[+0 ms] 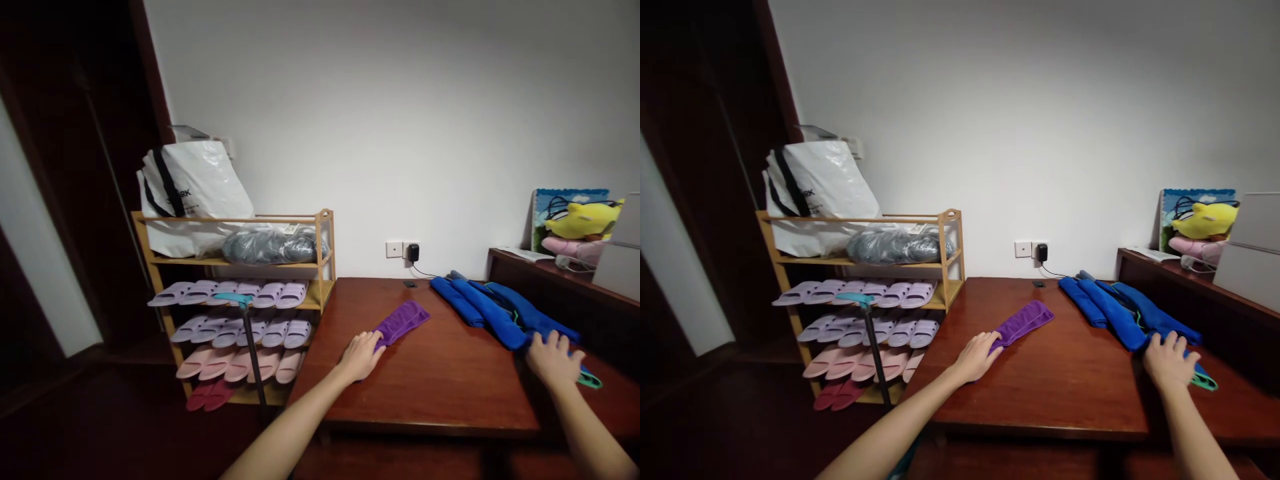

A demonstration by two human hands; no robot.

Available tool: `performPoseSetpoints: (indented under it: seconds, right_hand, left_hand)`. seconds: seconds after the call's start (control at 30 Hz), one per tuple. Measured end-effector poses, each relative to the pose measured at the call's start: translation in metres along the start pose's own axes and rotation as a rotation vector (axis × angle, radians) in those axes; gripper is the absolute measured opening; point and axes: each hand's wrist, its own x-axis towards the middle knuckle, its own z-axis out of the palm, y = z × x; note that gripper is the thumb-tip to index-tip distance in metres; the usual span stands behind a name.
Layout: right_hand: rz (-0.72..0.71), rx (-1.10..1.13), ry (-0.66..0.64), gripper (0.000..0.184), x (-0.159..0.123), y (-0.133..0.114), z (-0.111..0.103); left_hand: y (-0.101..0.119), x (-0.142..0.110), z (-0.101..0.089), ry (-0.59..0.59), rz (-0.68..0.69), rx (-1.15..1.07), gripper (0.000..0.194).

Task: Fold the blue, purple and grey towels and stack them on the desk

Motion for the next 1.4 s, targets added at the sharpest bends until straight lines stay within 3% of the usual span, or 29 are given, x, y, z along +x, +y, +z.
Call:
performPoseSetpoints:
  seconds: [0.1, 0.2, 0.33, 0.43, 0.5, 0.57, 0.67, 0.8, 0.9, 1.03, 1.2, 1.4]
  right_hand:
    - [-0.108, 0.04, -0.049, 0.05, -0.015, -0.034, 0.006]
    - [-0.214, 0.111, -0.21, 0.052, -0.024, -0.057, 0.021]
    - [-0.115, 0.178, -0.305, 0.064, -0.012, -0.052, 0.028]
    - [-0.067, 0.23, -0.273, 0.06, -0.004, -0.049, 0.017]
    - [-0.082, 0.271, -0.228, 0.054, -0.008, -0.061, 0.007]
    - [-0.145, 0.334, -0.211, 0.047, -0.021, -0.088, -0.003]
    - [-0.295, 0.489, -0.292, 0.039, -0.053, -0.149, -0.014]
    - [-0.407, 0.688, -0.398, 0.043, -0.087, -0.228, -0.023]
    - [-0.388, 0.725, -0.401, 0.045, -0.095, -0.25, -0.033]
    - [-0.388, 0.654, -0.392, 0.033, -0.095, -0.229, -0.046]
    - [-0.274, 0.457, -0.361, 0.029, -0.089, -0.164, -0.055]
    - [-0.059, 0.238, -0.308, 0.033, -0.073, -0.085, -0.045]
  left_hand:
    - [0.0, 0.001, 0.003, 0.018, -0.072, -0.006, 0.024]
    - [0.0, 0.003, 0.003, 0.011, -0.108, -0.016, 0.029]
    - [0.0, 0.005, 0.0, -0.011, -0.137, -0.03, 0.031]
    - [-0.001, 0.004, -0.003, -0.016, -0.149, -0.04, 0.022]
    - [-0.002, 0.004, -0.004, -0.019, -0.142, -0.055, 0.016]
    - [-0.002, 0.005, -0.004, -0.032, -0.137, -0.085, 0.012]
    - [0.004, 0.012, 0.0, -0.067, -0.169, -0.163, 0.009]
    - [0.021, 0.027, 0.008, -0.147, -0.197, -0.296, 0.018]
    - [0.025, 0.027, 0.009, -0.175, -0.193, -0.328, 0.02]
    - [0.002, 0.007, -0.005, -0.151, -0.235, -0.228, 0.019]
    - [-0.04, -0.033, -0.034, -0.138, -0.255, -0.045, 0.015]
    - [-0.072, -0.075, -0.067, -0.108, -0.264, 0.092, 0.017]
